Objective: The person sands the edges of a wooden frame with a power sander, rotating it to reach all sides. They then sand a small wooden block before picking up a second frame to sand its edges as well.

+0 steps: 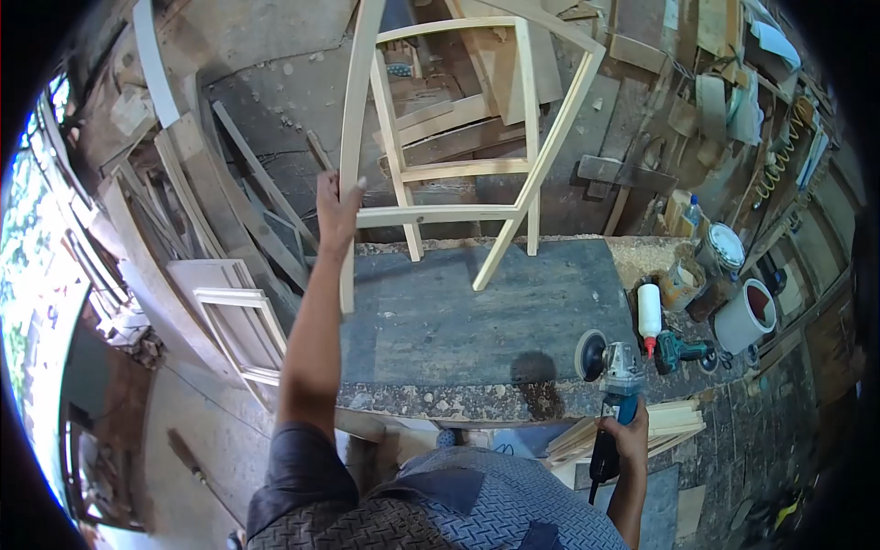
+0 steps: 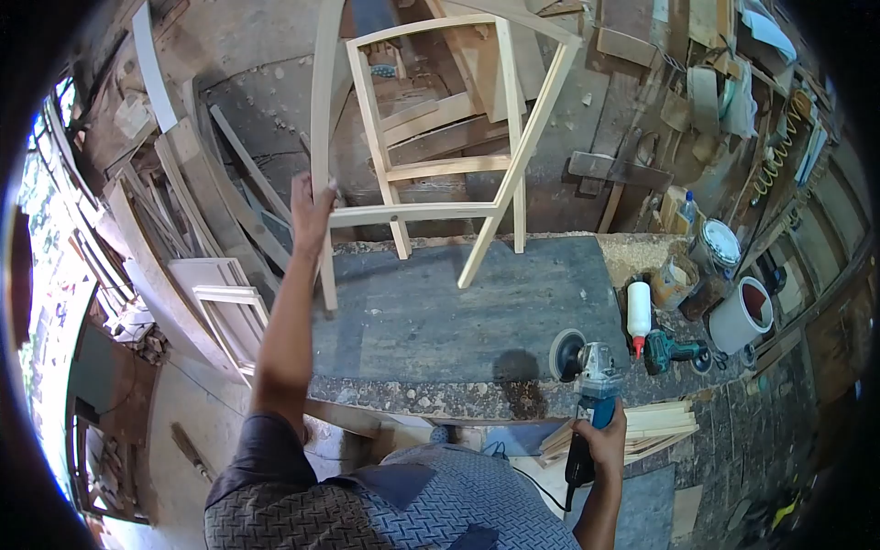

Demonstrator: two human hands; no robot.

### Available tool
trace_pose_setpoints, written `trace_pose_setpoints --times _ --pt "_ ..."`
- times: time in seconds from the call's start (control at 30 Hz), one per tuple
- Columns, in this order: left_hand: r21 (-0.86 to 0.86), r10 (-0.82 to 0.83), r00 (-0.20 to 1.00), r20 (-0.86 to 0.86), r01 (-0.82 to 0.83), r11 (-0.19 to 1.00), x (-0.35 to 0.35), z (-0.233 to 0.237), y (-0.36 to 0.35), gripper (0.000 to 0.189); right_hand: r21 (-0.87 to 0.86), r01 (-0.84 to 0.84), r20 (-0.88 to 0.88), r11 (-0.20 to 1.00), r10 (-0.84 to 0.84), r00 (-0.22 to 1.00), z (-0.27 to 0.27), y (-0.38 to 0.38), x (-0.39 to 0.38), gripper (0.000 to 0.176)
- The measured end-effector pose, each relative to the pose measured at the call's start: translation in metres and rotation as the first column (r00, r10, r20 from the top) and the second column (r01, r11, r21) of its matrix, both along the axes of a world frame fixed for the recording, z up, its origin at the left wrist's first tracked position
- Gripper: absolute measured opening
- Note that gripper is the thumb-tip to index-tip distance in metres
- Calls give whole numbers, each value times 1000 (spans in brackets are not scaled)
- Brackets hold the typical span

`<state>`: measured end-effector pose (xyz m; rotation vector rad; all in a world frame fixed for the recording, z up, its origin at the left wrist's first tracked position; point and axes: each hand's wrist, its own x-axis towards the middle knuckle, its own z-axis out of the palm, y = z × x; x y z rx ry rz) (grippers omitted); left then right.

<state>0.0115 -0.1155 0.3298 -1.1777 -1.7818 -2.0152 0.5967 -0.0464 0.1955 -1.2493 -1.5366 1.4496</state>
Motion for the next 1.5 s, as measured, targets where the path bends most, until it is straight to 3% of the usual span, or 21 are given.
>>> trace_pose_setpoints --times 0.13,0.23,0.27,0.4,0.47,0.5,0.57,0.6,0.63,0.7,0.73,0.77,0.83,0.9,0.97,1.2,1.3,1.37,1.4,1.47,1.5 --pt "101 -88 978 190 70 992 -5 -19 -38 25 -4 -13 40 1000 14 999 0 4 -11 63" --pt "131 -244 838 488 206 970 -17 -18 -70 47 29 -52 22 998 51 998 -1 8 -19 64" --pt "61 -184 883 433 175 983 -22 -14 -75 55 34 -88 7 996 88 996 1 10 -22 64" --pt "68 -127 963 238 114 991 -23 67 -96 49 61 -123 16 990 123 992 -4 16 -29 63" --pt "90 125 985 123 -136 987 -24 111 -108 42 42 -149 42 988 147 988 -7 17 -31 62" --pt "96 145 983 108 -156 983 -18 127 -114 42 18 -152 74 988 150 986 -4 18 -35 62" --pt "164 359 932 -56 -346 924 -7 148 -120 65 36 -182 65 983 179 982 1 17 -43 63" --pt "223 553 810 -195 -513 829 -10 155 -119 79 28 -196 61 980 194 979 -1 17 -43 64" --pt "230 560 804 -200 -517 825 -13 163 -123 79 20 -206 57 978 205 977 -1 17 -44 65" --pt "360 673 320 -667 -652 667 -9 184 -132 74 10 -204 56 979 204 977 0 14 -47 66" --pt "305 591 149 -792 -743 596 1 197 -140 62 -2 -199 60 980 199 978 0 13 -47 66" --pt "309 591 145 -794 -741 596 6 210 -144 62 -2 -199 55 980 199 978 -1 14 -46 66" --pt "167 270 12 -963 -759 629 8 234 -143 49 -19 -231 16 973 232 973 -4 14 -44 67" --pt "118 187 24 -982 -692 713 11 247 -134 42 -15 -236 11 972 236 972 -1 11 -43 68" --pt "-42 64 103 -993 -792 609 22 254 -126 29 -11 -244 9 970 244 970 2 12 -42 69" --pt "81 86 -35 -996 -778 623 70 254 -129 35 10 -333 10 943 333 943 3 18 -61 73" --pt "-12 44 48 -998 -805 593 101 254 -137 43 50 -368 31 928 367 930 26 17 -90 78" --pt "-205 42 265 -963 -829 520 131 253 -138 55 103 -455 54 884 452 890 45 17 -114 81" --pt "-208 41 266 -963 -830 517 138 251 -139 55 101 -458 54 883 455 889 48 22 -127 81" --pt "-319 110 424 -899 -806 499 149 247 -141 62 383 -547 161 744 529 833 44 30 -156 85" --pt "-321 111 428 -897 -804 501 157 245 -143 62 383 -547 166 745 527 834 43 32 -169 85"
